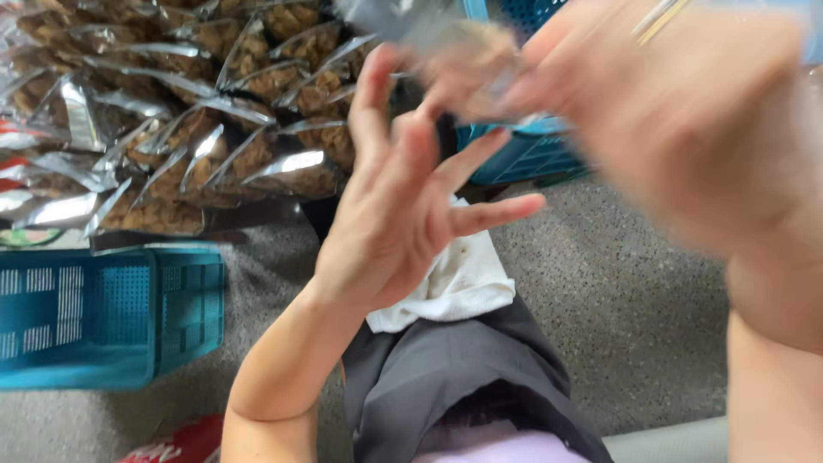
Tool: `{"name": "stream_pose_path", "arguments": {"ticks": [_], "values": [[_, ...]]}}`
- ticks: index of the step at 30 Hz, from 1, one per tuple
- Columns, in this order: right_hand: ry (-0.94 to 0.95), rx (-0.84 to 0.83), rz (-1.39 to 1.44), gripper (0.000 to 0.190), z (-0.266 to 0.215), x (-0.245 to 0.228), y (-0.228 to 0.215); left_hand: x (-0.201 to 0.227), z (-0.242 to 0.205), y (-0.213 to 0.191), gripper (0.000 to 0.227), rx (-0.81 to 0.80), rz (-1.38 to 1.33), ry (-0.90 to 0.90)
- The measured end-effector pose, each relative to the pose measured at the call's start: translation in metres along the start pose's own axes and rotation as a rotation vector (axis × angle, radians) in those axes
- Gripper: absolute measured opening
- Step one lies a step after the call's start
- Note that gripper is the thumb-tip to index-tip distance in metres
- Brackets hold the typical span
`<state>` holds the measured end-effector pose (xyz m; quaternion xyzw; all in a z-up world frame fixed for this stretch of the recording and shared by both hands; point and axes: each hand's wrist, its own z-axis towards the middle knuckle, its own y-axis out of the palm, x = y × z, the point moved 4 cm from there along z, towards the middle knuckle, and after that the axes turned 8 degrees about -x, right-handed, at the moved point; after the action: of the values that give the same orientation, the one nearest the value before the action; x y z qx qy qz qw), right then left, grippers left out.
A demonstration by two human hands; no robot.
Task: The person sits on the floor and repeatedly wipes the exterior of sealed snack bags with a white cloth. They pick up each bag, wipe it, and place it into a blue crate. The process is repeated for multiple bags.
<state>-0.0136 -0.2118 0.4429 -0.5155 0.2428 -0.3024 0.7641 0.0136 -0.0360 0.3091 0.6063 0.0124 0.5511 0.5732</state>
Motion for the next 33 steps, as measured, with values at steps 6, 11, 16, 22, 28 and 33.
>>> {"name": "stream_pose_path", "arguments": {"ticks": [6, 11, 16, 22, 28, 33], "values": [[-0.186, 0.052, -0.058, 0.027, 0.006, -0.124, 0.162, -0.023, -0.106, -0.062, 0.055, 0.473, -0.264, 0.025], [-0.012, -0.076, 0.523, 0.046, -0.055, -0.149, 0.273, -0.044, -0.183, -0.131, 0.047, 0.736, -0.179, 0.006], [0.048, -0.327, 0.206, 0.08, -0.107, -0.174, 0.401, -0.036, -0.237, -0.16, 0.054, 0.821, -0.201, 0.051], [0.591, -0.479, 1.091, 0.025, -0.143, -0.1, 0.427, -0.035, -0.237, -0.169, 0.058, 0.814, -0.172, 0.086], [0.805, 0.577, 2.058, 0.091, -0.251, 0.015, 0.301, -0.074, -0.209, -0.182, 0.056, 0.669, -0.211, -0.05], [1.292, 0.651, 1.774, 0.087, -0.282, 0.007, 0.29, -0.159, -0.178, -0.2, 0.057, 0.624, -0.284, -0.278]]}}
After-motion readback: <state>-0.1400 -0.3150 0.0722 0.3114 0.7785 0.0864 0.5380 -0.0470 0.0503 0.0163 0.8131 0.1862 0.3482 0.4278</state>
